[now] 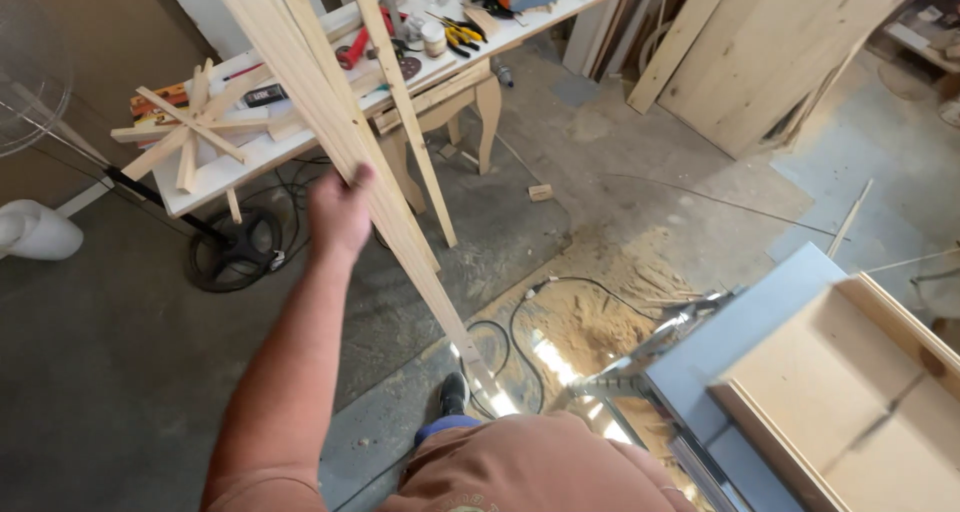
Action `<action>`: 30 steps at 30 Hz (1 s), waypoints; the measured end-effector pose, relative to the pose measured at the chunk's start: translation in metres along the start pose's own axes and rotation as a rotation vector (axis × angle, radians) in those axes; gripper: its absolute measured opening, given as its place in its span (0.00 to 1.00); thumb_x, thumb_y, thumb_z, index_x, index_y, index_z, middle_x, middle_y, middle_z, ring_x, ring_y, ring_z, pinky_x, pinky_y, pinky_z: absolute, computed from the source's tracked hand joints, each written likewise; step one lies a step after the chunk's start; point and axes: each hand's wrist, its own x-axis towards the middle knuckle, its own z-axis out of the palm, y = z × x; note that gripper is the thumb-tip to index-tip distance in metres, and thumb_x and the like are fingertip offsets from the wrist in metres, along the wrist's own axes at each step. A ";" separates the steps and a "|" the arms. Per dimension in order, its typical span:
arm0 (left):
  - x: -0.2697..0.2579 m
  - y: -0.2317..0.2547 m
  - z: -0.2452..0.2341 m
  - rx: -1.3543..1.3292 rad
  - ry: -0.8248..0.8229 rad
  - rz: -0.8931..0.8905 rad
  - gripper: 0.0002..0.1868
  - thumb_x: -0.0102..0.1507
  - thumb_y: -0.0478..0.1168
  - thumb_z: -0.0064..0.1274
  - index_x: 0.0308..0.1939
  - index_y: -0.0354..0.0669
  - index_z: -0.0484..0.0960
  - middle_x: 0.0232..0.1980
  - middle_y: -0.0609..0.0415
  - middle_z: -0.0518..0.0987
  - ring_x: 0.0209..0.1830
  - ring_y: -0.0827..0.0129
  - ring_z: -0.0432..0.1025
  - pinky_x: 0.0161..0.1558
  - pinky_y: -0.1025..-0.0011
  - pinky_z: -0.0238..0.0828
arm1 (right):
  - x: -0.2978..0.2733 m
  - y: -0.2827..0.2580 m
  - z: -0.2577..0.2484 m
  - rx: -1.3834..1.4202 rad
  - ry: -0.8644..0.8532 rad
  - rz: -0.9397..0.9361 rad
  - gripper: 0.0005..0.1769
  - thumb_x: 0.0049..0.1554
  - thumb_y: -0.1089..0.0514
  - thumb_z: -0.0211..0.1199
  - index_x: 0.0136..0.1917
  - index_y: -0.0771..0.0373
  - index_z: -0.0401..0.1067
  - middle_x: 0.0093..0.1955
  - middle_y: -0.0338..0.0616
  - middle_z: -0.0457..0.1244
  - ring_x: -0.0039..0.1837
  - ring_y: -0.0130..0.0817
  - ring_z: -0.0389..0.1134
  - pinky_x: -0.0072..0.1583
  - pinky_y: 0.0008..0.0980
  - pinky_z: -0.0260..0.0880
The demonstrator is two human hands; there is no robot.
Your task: Sorting and preparing wooden slats for cutting on a table saw
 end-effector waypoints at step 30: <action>0.408 -0.333 0.033 -0.015 0.229 -0.225 0.33 0.73 0.72 0.31 0.59 0.54 0.78 0.60 0.47 0.80 0.67 0.52 0.69 0.68 0.53 0.65 | 0.364 -0.137 -0.237 -0.273 0.112 -0.177 0.26 0.58 0.33 0.59 0.67 0.36 0.73 0.53 0.44 0.76 0.60 0.51 0.75 0.63 0.49 0.74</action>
